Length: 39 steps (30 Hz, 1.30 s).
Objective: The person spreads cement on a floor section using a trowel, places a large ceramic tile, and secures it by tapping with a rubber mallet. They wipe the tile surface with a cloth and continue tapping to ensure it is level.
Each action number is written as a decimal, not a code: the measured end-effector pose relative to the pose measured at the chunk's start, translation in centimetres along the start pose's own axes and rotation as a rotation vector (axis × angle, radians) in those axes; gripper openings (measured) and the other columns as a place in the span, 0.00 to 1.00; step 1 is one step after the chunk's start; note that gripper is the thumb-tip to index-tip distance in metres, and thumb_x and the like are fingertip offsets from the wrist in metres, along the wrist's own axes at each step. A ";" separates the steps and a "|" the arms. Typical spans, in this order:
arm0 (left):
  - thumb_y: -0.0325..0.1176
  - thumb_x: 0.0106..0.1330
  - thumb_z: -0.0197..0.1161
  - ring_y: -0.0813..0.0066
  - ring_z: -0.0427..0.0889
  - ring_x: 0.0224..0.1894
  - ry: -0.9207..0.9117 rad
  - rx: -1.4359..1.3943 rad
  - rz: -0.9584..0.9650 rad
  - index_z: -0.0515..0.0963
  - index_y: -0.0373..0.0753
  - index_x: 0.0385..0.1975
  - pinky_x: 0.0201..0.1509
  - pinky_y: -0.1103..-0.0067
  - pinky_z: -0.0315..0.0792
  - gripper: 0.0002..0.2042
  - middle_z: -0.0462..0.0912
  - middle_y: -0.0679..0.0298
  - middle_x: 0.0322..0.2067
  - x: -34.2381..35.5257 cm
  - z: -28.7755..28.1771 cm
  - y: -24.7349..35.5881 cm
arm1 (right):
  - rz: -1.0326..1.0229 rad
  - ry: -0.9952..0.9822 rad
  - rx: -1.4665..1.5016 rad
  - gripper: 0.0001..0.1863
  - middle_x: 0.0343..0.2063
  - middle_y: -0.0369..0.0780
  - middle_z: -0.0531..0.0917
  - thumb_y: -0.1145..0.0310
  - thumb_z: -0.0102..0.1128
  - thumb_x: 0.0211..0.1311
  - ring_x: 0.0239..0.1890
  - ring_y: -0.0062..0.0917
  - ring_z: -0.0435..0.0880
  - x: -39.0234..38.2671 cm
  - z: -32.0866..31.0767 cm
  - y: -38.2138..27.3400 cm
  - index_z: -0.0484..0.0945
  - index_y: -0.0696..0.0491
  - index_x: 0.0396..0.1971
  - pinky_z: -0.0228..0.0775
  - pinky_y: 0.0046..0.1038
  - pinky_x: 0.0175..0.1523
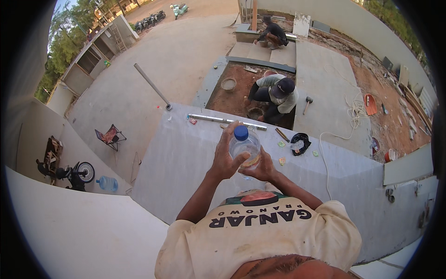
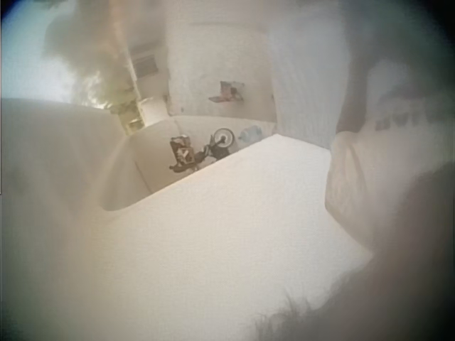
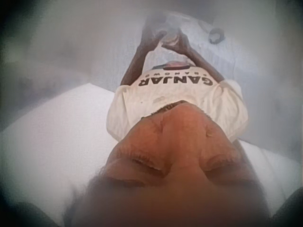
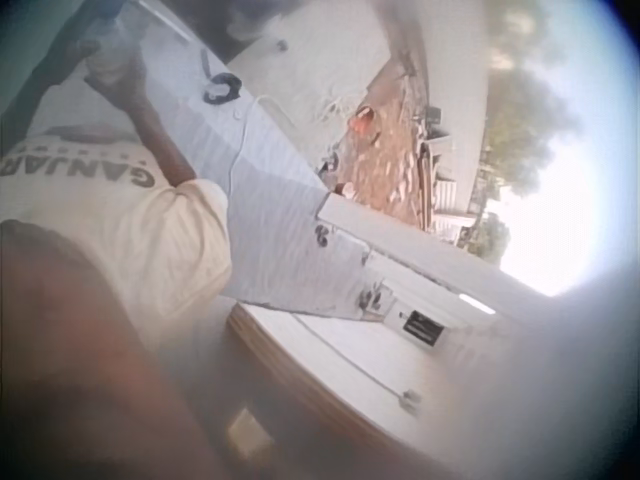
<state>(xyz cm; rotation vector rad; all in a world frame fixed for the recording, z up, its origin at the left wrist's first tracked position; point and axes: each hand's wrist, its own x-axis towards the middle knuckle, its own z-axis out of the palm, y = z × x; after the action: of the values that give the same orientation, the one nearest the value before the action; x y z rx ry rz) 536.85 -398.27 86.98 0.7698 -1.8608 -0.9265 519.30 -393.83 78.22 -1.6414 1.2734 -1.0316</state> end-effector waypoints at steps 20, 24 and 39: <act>0.30 0.57 0.76 0.71 0.81 0.47 0.255 -0.246 0.125 0.68 0.38 0.41 0.58 0.71 0.74 0.20 0.78 0.58 0.39 1.2 -1.6 3.8 | -0.127 0.091 -0.145 0.48 0.48 0.49 0.80 0.57 0.82 0.37 0.50 0.40 0.83 0.3 0.7 -2.5 0.64 0.58 0.59 0.75 0.39 0.53; 0.31 0.51 0.80 0.73 0.82 0.44 0.432 -0.182 0.148 0.66 0.38 0.37 0.50 0.76 0.76 0.24 0.76 0.59 0.35 1.8 -2.3 5.6 | -0.217 0.133 -0.150 0.48 0.45 0.50 0.80 0.58 0.82 0.38 0.48 0.42 0.83 1.6 1.1 -4.9 0.63 0.61 0.57 0.75 0.39 0.51; 0.43 0.47 0.82 0.81 0.67 0.22 0.841 0.080 0.294 0.62 0.41 0.29 0.26 0.78 0.68 0.29 0.66 0.68 0.22 4.6 -4.3 10.3 | -0.483 0.438 -0.288 0.46 0.43 0.51 0.82 0.57 0.85 0.36 0.45 0.44 0.85 5.7 1.7 -9.3 0.66 0.61 0.52 0.76 0.38 0.48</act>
<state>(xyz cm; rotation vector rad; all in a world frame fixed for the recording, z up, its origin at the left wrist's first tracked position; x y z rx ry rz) 537.45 -397.73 99.02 0.7497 -1.2130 -0.2587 524.80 -397.58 87.02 -2.0834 1.3803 -1.6303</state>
